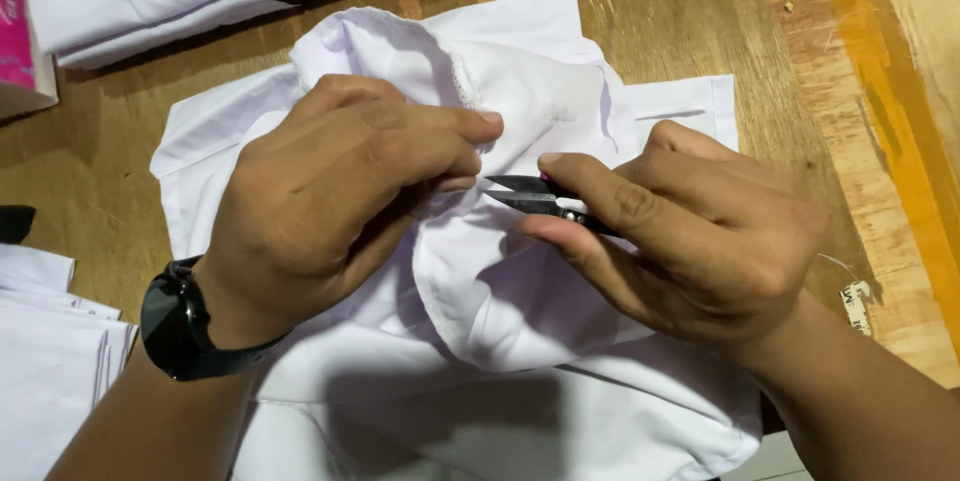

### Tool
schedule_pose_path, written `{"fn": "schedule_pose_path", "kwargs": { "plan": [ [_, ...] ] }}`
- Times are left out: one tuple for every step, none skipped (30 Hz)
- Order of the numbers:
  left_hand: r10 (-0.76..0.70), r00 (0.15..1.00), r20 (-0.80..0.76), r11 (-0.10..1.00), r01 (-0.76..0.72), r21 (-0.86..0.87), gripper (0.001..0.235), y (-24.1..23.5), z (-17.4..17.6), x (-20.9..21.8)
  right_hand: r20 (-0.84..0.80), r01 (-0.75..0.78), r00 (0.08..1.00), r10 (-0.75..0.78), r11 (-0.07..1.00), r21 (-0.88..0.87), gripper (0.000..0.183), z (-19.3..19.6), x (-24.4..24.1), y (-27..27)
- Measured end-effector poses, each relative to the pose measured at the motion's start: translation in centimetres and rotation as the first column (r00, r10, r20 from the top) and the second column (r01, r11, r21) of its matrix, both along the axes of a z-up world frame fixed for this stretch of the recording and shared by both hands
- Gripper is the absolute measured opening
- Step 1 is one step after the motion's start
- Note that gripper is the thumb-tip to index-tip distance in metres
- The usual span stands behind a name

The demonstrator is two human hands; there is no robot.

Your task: The person uses a pair of small scissors to trim loose threads from the collar and seams of a white shirt. They hold the fabric taut with one hand while carefully snipping the threads with the other, working on the shirt which is placed on their lap.

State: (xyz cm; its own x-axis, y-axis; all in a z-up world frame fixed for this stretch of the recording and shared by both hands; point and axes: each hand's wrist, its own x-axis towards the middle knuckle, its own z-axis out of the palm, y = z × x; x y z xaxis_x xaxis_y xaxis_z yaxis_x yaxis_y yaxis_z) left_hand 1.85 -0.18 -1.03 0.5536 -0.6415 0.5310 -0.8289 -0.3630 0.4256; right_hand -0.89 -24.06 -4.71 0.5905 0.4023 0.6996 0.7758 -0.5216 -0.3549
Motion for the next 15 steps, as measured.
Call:
{"fn": "schedule_pose_path", "kwargs": {
  "plan": [
    [-0.001, 1.000, -0.001, 1.000, 0.001, 0.003, 0.007, -0.05, -0.01, 0.04, -0.001, 0.001, 1.000, -0.001, 1.000, 0.003, 0.027, -0.12, -0.02, -0.02],
    [-0.012, 1.000, -0.010, 1.000, 0.012, 0.003, 0.007, -0.07, 0.00, 0.07, -0.020, 0.001, 1.000, -0.001, 1.000, 0.001, 0.028, -0.22, -0.04, 0.00],
    [-0.022, 1.000, -0.017, 1.000, 0.022, 0.003, 0.007, -0.09, 0.02, 0.10, -0.036, 0.000, 0.999, 0.000, 1.000, -0.001, 0.028, -0.31, -0.04, 0.02],
    [-0.022, 1.000, -0.016, 1.000, 0.022, 0.006, 0.007, -0.10, 0.02, 0.10, -0.036, 0.001, 0.999, -0.001, 1.000, 0.002, 0.028, -0.35, -0.06, 0.03],
    [-0.020, 1.000, -0.021, 1.000, 0.020, 0.003, 0.007, -0.11, 0.00, 0.11, -0.062, -0.011, 0.998, 0.012, 1.000, 0.017, 0.029, -0.39, -0.08, 0.03],
    [-0.017, 0.999, -0.027, 1.000, 0.018, 0.001, 0.007, -0.12, -0.01, 0.10, -0.088, -0.021, 0.996, 0.024, 0.999, 0.033, 0.030, -0.42, -0.11, 0.05],
    [-0.017, 1.000, -0.026, 1.000, 0.017, 0.002, 0.007, -0.17, 0.01, 0.10, -0.088, -0.022, 0.996, 0.024, 0.999, 0.034, 0.030, -0.39, -0.11, 0.06],
    [-0.016, 1.000, -0.024, 1.000, 0.016, -0.001, 0.006, -0.21, 0.03, 0.08, -0.092, -0.014, 0.996, 0.017, 0.999, 0.033, 0.028, -0.36, -0.12, 0.09],
    [-0.015, 1.000, -0.021, 1.000, 0.015, -0.005, 0.006, -0.23, 0.03, 0.06, -0.095, -0.007, 0.995, 0.009, 1.000, 0.031, 0.027, -0.34, -0.13, 0.13],
    [-0.015, 1.000, -0.021, 1.000, 0.015, -0.004, 0.006, -0.23, 0.02, 0.04, -0.094, -0.007, 0.996, 0.010, 0.999, 0.031, 0.027, -0.47, -0.08, 0.11],
    [-0.016, 1.000, -0.020, 1.000, 0.015, -0.008, 0.006, -0.23, 0.00, 0.03, -0.085, -0.007, 0.996, 0.010, 0.999, 0.034, 0.026, -0.62, -0.05, 0.08],
    [-0.016, 1.000, -0.018, 1.000, 0.016, -0.011, 0.006, -0.25, -0.02, 0.03, -0.075, -0.008, 0.997, 0.011, 0.999, 0.036, 0.024, -0.76, 0.00, 0.03],
    [-0.017, 1.000, -0.018, 1.000, 0.016, -0.011, 0.006, -0.23, 0.00, 0.01, -0.075, -0.008, 0.997, 0.010, 0.999, 0.036, 0.024, -0.69, -0.01, 0.09],
    [-0.016, 1.000, -0.019, 1.000, 0.016, -0.008, 0.007, -0.22, 0.03, 0.00, -0.079, -0.005, 0.997, 0.008, 0.999, 0.041, 0.024, -0.62, -0.01, 0.14],
    [-0.015, 1.000, -0.019, 1.000, 0.015, -0.005, 0.007, -0.21, 0.04, -0.01, -0.083, -0.003, 0.997, 0.006, 0.999, 0.046, 0.025, -0.55, 0.00, 0.20]
  ]
}}
